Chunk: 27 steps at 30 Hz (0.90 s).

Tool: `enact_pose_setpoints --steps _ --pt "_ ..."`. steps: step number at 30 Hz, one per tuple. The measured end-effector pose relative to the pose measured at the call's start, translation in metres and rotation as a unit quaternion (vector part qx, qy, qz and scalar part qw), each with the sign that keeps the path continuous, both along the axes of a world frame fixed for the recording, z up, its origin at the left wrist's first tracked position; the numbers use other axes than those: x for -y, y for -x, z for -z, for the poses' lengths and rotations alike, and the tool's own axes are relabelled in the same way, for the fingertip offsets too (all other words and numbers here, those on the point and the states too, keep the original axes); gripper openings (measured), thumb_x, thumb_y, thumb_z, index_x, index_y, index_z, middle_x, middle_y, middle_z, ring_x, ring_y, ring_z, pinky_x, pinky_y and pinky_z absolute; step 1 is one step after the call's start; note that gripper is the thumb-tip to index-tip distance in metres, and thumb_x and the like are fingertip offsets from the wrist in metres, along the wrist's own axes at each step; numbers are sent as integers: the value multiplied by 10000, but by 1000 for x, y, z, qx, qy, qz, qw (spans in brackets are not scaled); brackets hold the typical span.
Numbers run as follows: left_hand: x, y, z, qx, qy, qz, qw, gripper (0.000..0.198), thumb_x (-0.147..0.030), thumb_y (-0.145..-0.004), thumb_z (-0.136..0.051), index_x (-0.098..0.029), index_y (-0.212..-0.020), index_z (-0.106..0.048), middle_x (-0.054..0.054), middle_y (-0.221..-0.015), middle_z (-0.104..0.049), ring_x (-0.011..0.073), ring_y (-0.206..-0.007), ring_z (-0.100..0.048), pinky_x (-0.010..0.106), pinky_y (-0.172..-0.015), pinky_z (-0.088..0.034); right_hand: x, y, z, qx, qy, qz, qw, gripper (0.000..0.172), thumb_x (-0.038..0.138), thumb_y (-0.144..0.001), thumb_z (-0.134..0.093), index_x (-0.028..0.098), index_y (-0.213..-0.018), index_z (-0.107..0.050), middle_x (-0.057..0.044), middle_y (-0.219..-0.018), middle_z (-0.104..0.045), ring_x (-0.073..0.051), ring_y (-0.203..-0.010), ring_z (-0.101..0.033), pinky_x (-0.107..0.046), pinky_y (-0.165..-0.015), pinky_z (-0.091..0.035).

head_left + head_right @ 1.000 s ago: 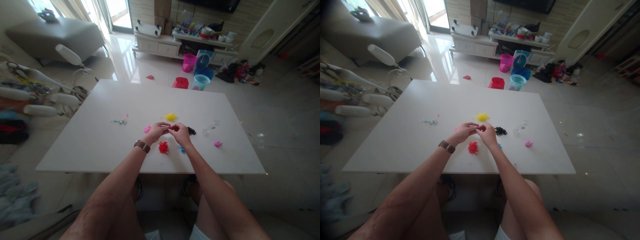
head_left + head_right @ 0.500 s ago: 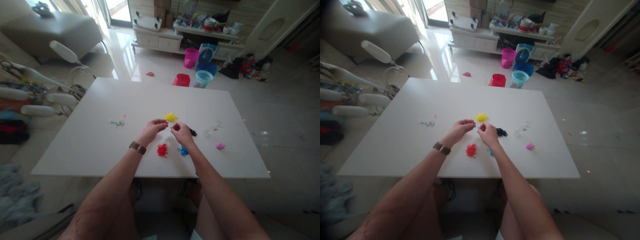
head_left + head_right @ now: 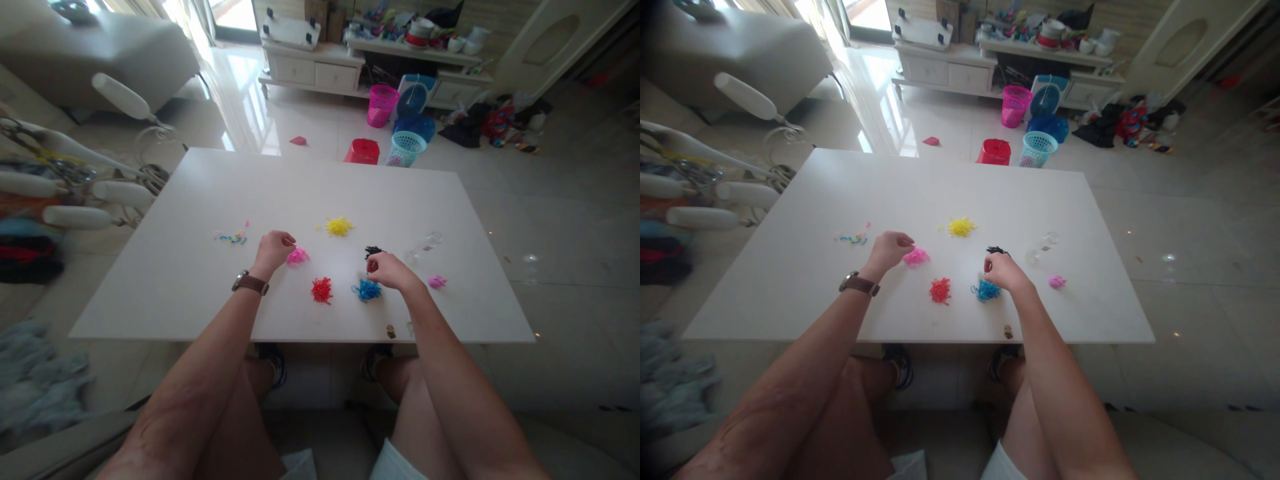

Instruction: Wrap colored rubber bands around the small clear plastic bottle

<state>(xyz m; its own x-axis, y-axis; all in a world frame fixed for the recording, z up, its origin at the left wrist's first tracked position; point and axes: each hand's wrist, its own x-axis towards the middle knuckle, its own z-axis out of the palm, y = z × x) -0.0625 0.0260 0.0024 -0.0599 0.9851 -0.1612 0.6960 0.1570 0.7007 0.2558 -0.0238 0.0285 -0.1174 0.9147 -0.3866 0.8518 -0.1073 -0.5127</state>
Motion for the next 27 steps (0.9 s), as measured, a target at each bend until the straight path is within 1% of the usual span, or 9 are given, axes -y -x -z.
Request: enact_pose_setpoints --steps 4,9,13,15,19,21,23,25,27 --pt "-3 3 5 -39 7 32 999 185 -116 -693 -737 -177 -851 -811 92 -855 -775 225 -814 -697 298 -744 -489 4 -7 0 8 87 -40 995 192 26 -593 -690 216 -569 -676 1 -552 -680 -172 -552 -646 -243 -499 -440" --pt "-6 7 0 -55 4 4 998 218 -156 -720 -731 -179 -923 -808 89 -935 -787 225 -869 -700 292 -762 -493 3 -6 -1 45 109 -62 991 170 43 -590 -757 203 -599 -698 -8 -542 -682 -182 -564 -653 -254 -545 -467" --pt "-4 8 -2 -76 10 -4 997 220 -170 -748 -697 -187 -940 -803 75 -983 -790 221 -930 -703 293 -815 -506 1 -3 -4 105 149 -85 980 158 36 -635 -730 167 -722 -712 -35 -653 -726 -174 -638 -671 -236 -578 -457" --pt "-5 12 1 -79 8 -16 997 220 -170 -768 -673 -187 -947 -799 72 -991 -789 218 -947 -706 292 -840 -513 0 -2 -3 123 136 -82 980 155 42 -664 -706 159 -766 -706 -49 -725 -743 -167 -679 -672 -227 -574 -436" --pt "-10 41 14 -86 -12 -93 992 272 -149 -806 -632 -157 -1035 -778 97 -1014 -778 233 -980 -709 326 -919 -519 -3 -4 2 137 77 -68 985 123 107 -716 -701 175 -817 -691 -54 -800 -743 -169 -740 -665 -227 -588 -419" --pt "-12 64 22 -98 -29 -151 983 317 -160 -830 -628 -128 -1123 -746 137 -1108 -755 260 -1045 -697 368 -975 -511 -5 -4 5 139 68 -66 986 107 140 -729 -709 183 -823 -683 -54 -813 -739 -172 -753 -662 -229 -601 -422" --pt "-10 87 31 -130 -62 -192 971 397 -175 -843 -648 -99 -1230 -697 201 -1250 -690 306 -1202 -634 430 -1077 -459 -5 -5 8 133 66 -68 987 92 161 -737 -713 187 -815 -673 -53 -820 -738 -172 -755 -660 -231 -612 -423" --pt "-7 105 41 -152 -87 -167 970 467 -176 -846 -673 -97 -1306 -657 240 -1376 -611 337 -1361 -522 479 -1172 -367 -5 -5 9 125 67 -69 987 80 177 -744 -716 188 -805 -665 -54 -819 -736 -172 -752 -656 -234 -616 -421" --pt "-3 117 50 -159 -87 -136 974 469 -168 -855 -668 -129 -1322 -658 231 -1454 -563 341 -1419 -461 497 -1187 -343 -5 -5 9 122 67 -68 988 79 189 -750 -719 188 -805 -662 -55 -817 -734 -175 -756 -653 -236 -619 -419"
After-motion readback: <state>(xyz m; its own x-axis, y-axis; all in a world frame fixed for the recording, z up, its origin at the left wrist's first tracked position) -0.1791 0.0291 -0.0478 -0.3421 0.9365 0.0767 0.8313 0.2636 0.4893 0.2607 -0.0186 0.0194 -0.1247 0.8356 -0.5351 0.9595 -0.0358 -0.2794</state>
